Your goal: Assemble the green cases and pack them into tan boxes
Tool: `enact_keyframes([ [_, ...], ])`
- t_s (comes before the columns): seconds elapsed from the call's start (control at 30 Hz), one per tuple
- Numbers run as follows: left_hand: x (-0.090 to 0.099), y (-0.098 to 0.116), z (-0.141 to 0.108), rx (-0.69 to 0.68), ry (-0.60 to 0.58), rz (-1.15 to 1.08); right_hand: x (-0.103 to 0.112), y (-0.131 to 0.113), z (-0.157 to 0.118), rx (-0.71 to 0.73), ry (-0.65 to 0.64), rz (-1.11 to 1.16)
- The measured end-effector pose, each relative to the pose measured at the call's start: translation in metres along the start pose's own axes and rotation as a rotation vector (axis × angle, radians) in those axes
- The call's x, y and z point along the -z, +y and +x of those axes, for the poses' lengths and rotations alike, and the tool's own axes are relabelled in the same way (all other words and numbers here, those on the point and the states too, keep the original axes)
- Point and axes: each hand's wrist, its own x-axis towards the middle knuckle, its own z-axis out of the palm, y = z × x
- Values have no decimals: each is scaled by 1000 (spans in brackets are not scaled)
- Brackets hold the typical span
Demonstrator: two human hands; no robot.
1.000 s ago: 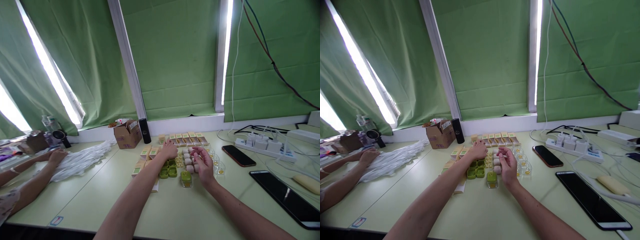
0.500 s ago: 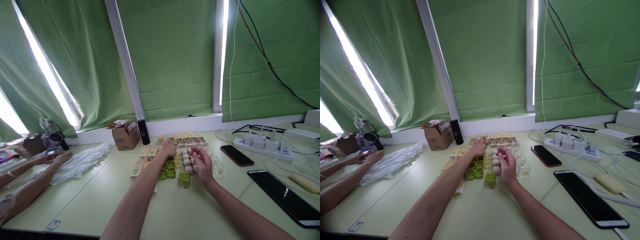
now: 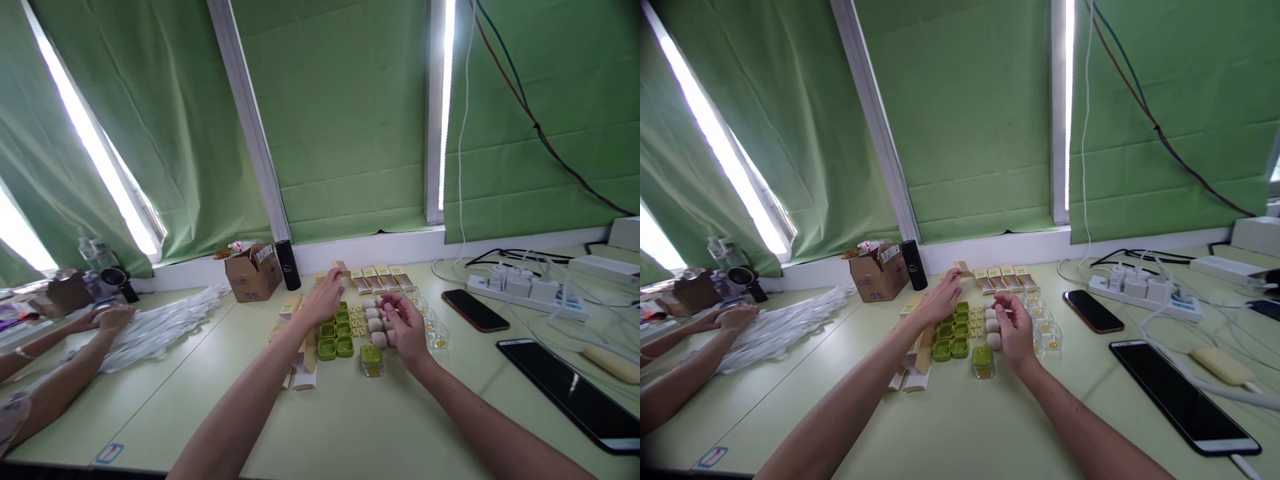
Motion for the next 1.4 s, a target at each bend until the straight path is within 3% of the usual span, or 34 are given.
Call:
enact_keyframes([
  [0.2, 12, 32, -71, -196, 167, 93, -7, -5, 6, -114, -34, 61],
  [0.3, 11, 43, -100, -276, 184, 127, -10, -8, 9, -199, -51, 105],
  [0.53, 2, 53, -131, -447, 175, 190, -12, -10, 11, -257, -68, 132],
  [0.7, 4, 53, -139, -444, 167, 172, -14, -17, 4, -220, -155, 191],
  [0.83, 2, 49, -140, -328, 303, 21, -14, -24, 0, -192, -148, 203],
  [0.93, -1, 47, -129, -196, 427, -148, -13, -24, -2, -135, -166, 175],
  [1.1, -3, 51, -96, -64, 418, -366, -13, -23, -8, 57, -225, -36],
  [1.4, -10, 45, -71, -267, 670, -272, -9, -29, 6, 610, -286, -349],
])
